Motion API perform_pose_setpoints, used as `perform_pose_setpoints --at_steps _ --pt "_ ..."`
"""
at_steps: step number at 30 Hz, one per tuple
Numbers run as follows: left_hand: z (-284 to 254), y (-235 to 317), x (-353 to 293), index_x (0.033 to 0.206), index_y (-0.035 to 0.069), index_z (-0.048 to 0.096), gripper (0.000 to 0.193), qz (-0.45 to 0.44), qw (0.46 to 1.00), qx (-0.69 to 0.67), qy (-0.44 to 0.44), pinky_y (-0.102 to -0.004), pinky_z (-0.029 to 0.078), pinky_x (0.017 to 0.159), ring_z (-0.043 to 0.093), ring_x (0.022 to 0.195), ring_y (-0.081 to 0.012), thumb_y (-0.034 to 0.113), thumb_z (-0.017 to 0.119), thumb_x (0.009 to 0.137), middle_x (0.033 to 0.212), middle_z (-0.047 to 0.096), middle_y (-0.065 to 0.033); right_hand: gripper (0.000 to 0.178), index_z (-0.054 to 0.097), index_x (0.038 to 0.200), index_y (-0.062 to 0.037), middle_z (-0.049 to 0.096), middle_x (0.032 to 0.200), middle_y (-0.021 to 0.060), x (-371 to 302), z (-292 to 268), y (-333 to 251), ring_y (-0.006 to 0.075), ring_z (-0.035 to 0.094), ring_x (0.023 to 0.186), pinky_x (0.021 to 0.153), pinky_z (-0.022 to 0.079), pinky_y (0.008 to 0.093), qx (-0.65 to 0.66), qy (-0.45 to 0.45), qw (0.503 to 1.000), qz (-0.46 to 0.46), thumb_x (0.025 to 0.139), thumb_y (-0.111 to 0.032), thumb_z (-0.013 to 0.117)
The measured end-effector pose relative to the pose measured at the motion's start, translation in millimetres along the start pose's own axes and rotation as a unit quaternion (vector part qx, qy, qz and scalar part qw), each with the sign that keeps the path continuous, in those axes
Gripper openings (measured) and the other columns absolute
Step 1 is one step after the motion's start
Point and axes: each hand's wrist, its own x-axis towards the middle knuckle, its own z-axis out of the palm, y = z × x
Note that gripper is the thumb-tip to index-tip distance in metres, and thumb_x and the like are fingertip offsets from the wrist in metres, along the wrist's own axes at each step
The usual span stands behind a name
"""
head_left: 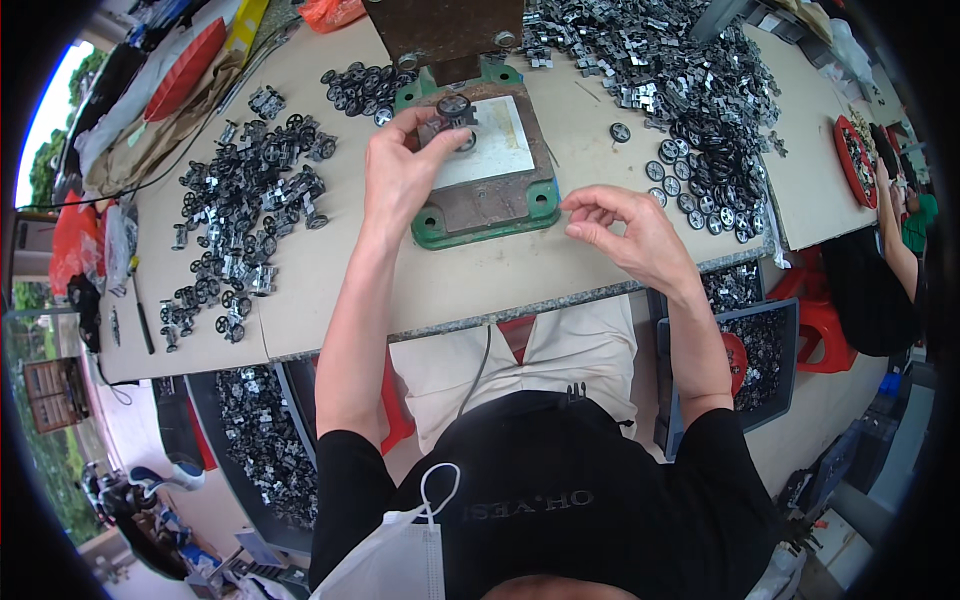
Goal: The person assembles small circular plastic components and metal rings by hand, then uses a manual press to join them.
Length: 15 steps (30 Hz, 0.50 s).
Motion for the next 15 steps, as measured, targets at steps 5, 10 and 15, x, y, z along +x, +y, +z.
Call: perform_pose_setpoints --at_steps 5,10,15 --pt "13 -32 19 0.090 0.000 0.066 0.030 0.072 0.996 0.005 0.044 -0.0269 0.045 0.062 0.058 0.068 -0.0134 0.017 0.070 0.067 0.091 0.062 -0.0120 0.019 0.061 0.092 0.0026 0.063 0.079 0.0066 -9 -6 11 0.0103 0.057 0.067 0.063 0.045 0.0232 -0.015 -0.012 0.999 0.033 0.077 -0.008 0.063" --pt "20 -26 11 0.090 0.000 0.066 0.031 0.133 0.984 0.067 0.095 -0.0288 0.047 0.065 0.060 0.071 -0.0190 0.017 0.071 0.066 0.091 0.060 -0.0154 0.019 0.062 0.092 0.0018 0.064 0.081 0.0083 -15 -9 16 0.0116 0.058 0.066 0.063 0.045 0.0240 -0.027 -0.003 0.999 0.036 0.077 -0.010 0.063" --pt "21 -27 7 0.089 0.000 0.066 0.030 0.129 0.984 0.050 0.112 -0.0299 0.048 0.065 0.060 0.073 -0.0194 0.015 0.072 0.064 0.090 0.060 -0.0145 0.017 0.063 0.091 0.0016 0.064 0.081 0.0081 -15 -12 6 0.0117 0.058 0.066 0.062 0.045 0.0239 -0.049 -0.004 0.998 0.035 0.077 -0.009 0.063"
